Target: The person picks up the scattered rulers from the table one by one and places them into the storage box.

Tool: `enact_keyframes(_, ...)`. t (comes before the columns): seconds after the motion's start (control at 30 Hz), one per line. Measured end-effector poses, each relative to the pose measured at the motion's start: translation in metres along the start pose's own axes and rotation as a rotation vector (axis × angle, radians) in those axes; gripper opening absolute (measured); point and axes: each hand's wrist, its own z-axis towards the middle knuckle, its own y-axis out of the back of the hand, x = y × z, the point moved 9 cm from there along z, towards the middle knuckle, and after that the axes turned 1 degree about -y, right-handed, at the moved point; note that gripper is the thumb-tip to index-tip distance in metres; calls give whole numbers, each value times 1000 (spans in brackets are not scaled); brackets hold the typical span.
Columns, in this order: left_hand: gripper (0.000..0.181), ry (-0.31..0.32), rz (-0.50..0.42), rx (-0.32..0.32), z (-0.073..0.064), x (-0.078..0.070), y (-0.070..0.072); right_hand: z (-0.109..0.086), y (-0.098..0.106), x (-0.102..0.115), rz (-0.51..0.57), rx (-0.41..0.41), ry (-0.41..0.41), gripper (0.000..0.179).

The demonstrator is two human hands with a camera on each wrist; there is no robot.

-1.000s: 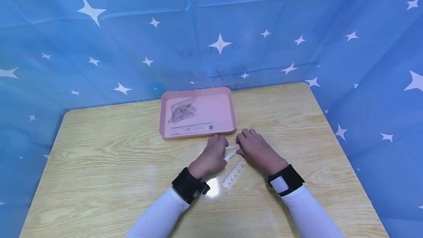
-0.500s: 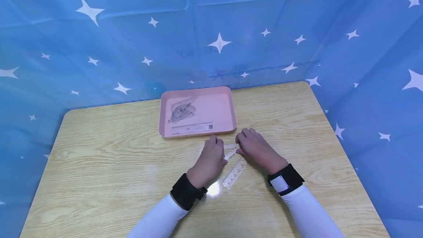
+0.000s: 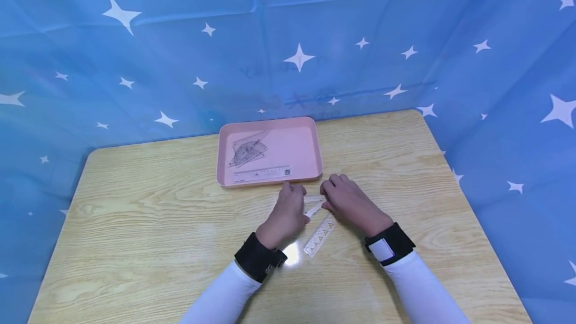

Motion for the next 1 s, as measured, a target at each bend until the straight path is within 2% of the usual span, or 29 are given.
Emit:
enact_keyframes(0.23,48,7,-38,-12,1,2,1,0,-1,-1,10,26,-20,27)
enact_keyframes(0.63,35,-4,-3,-30,-2,-2,2,0,-1,1,19,-5,2,29)
enact_keyframes(0.87,40,-95,-22,-85,-4,-10,6,1,-2,3,29,0,33,29)
enact_keyframes(1.0,48,-126,-73,-68,-6,-10,5,2,-3,3,38,15,22,29)
